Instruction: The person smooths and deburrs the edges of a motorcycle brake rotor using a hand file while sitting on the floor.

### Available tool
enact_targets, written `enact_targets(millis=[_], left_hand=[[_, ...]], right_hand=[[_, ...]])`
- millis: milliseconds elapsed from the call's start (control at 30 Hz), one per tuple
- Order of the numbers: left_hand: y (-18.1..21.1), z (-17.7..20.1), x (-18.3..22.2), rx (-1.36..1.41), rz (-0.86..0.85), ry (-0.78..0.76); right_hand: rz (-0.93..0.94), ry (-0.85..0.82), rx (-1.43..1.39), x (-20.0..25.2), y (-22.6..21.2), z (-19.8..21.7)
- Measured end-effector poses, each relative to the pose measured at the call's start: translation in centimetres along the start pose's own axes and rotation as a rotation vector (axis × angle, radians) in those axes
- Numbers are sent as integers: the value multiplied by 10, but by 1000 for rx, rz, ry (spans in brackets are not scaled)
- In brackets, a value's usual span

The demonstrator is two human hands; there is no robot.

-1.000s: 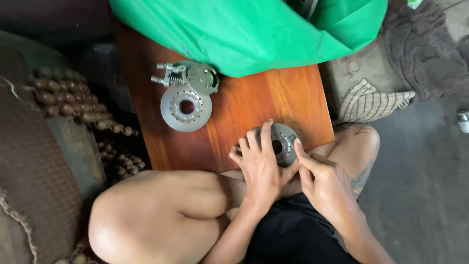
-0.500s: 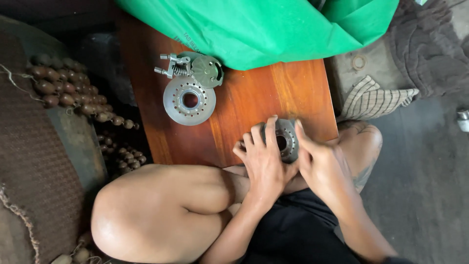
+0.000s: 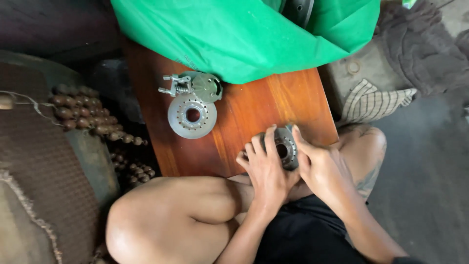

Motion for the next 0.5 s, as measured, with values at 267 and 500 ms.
enact_targets(millis=[267,500], left_hand=[[3,3,2,11,24,44],[11,10,-1,27,41,44]], right_hand=[[-40,-38,-30,20,4,-3],[-41,-59,-44,24,13,-5]])
Point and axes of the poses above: each hand's wrist, its own x-axis away from the middle knuckle, its own z-axis out of the back of the hand, y = z × x, the point moved 1 cm from there along -x, towards the middle knuckle, and after that the axes turned 8 degrees about -y, right-handed, at the moved point
